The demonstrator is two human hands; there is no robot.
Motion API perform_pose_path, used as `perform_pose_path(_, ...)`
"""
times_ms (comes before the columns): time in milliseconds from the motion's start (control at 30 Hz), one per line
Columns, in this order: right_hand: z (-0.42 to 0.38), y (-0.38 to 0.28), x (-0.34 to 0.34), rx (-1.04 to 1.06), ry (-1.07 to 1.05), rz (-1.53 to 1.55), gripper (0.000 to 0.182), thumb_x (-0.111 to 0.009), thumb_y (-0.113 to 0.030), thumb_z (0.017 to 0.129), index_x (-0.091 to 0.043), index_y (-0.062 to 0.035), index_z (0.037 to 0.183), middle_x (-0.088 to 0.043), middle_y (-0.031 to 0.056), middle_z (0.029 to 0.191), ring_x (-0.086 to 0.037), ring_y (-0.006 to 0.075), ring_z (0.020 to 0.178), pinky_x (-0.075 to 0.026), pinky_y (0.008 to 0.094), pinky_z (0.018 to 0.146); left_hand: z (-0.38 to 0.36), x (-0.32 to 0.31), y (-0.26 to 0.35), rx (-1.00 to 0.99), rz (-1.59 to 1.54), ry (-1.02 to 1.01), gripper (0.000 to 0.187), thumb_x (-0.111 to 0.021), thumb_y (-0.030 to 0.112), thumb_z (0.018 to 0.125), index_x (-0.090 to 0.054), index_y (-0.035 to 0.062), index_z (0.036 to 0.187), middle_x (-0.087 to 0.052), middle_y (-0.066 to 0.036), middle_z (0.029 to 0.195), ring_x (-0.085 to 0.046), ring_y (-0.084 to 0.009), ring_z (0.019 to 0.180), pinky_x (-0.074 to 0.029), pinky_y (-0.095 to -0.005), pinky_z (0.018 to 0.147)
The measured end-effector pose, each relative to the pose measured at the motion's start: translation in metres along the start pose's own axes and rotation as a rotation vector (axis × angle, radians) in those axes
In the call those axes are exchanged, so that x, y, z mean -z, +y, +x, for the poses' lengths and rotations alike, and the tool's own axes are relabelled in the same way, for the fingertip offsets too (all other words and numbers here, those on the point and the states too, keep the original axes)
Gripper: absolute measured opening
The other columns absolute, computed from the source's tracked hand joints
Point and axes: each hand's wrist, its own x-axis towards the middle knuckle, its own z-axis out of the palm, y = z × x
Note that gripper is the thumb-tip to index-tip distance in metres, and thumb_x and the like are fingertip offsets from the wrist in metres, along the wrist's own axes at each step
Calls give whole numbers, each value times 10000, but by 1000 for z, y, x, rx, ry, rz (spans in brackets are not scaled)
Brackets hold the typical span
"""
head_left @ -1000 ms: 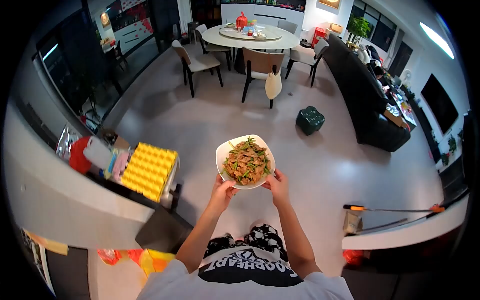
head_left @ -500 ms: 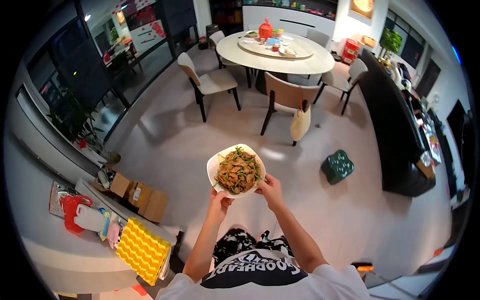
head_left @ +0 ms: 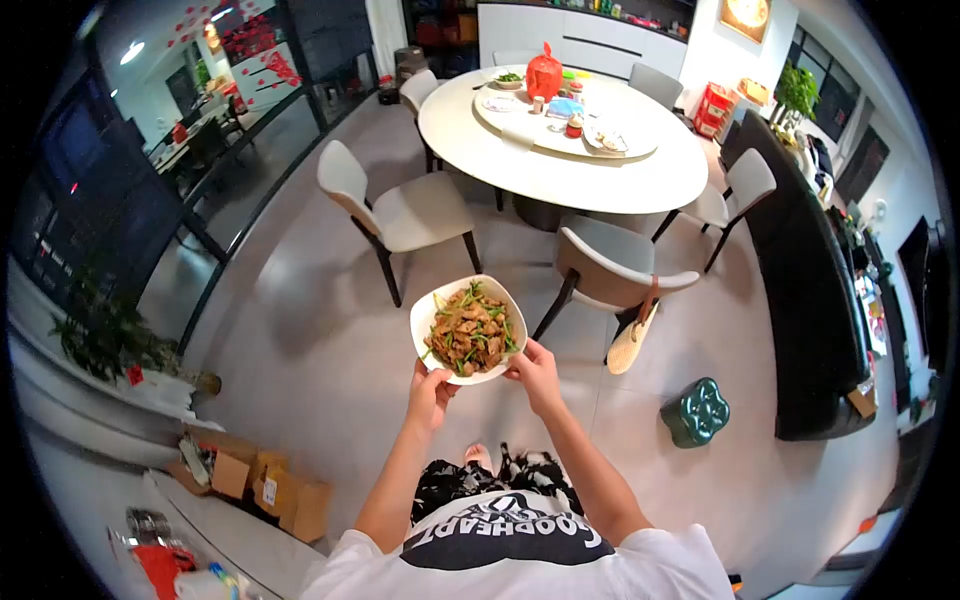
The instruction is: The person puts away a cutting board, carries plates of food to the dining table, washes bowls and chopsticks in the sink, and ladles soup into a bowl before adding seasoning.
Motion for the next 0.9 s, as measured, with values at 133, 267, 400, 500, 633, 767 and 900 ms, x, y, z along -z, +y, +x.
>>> perform_pose_path(133, 98, -29, -17, 45, 74, 15, 350, -521, -61, 803, -553, -10, 1148, -619, 20, 841, -577, 67, 700, -506, 211, 643, 108, -24, 40, 69, 15, -71, 513, -514, -10, 754, -347, 83, 1230, -540, -87, 1078, -613, -188, 875, -552, -301, 732)
perform_pose_path(267, 192, -42, -15, 57, 68, 20, 349, -525, -56, 807, -551, -16, 1153, -617, 0, 828, -578, 60, 712, -475, 186, 619, 219, -25, 50, 107, 67, -136, 516, -512, 2, 740, -381, 97, 1231, -550, -75, 1088, -609, -200, 906, -546, -308, 700)
perform_pose_path(400, 315, -69, -15, -24, -1, -7, 402, -520, -202, 892, -479, -48, 1260, -593, 19, 1041, -568, 75, 888, -473, 221, 692, 330, -56, 77, 114, 38, -44, 489, -507, 11, 735, -418, 81, 1210, -571, -65, 1060, -608, -196, 905, -539, -311, 687)
perform_pose_path(500, 395, -72, -1, -65, 0, 27, 480, -475, -327, 930, -406, -78, 1334, -545, 43, 1181, -529, 136, 1061, -467, 289, 802, 420, -47, 75, 126, 49, -8, 458, -509, 19, 736, -440, 58, 1187, -582, -67, 1043, -609, -185, 876, -522, -288, 647)
perform_pose_path(633, 518, -62, 38, -26, 220, -129, 503, -518, -289, 904, -390, -57, 1332, -535, 77, 1182, -525, 175, 1054, -478, 328, 818, 522, -77, 111, 31, 55, -51, 476, -521, 35, 740, -423, 65, 1205, -570, -78, 1080, -614, -197, 917, -555, -318, 709)
perform_pose_path(767, 622, -78, 101, -73, 515, 106, 542, -562, -225, 869, -360, -39, 1336, -507, 106, 1189, -529, 205, 1008, -493, 375, 814, 636, -93, 131, 97, 52, -29, 489, -508, -10, 738, -409, 85, 1208, -560, -70, 1059, -599, -189, 863, -548, -294, 660)
perform_pose_path(900, 677, -99, 175, -8, 772, 213, 565, -539, -172, 872, -295, -45, 1365, -529, 91, 1116, -546, 193, 960, -521, 339, 734, 746, -99, 129, 113, 114, -96, 479, -523, 9, 740, -434, 65, 1207, -545, -75, 1129, -579, -198, 945, -515, -330, 770)
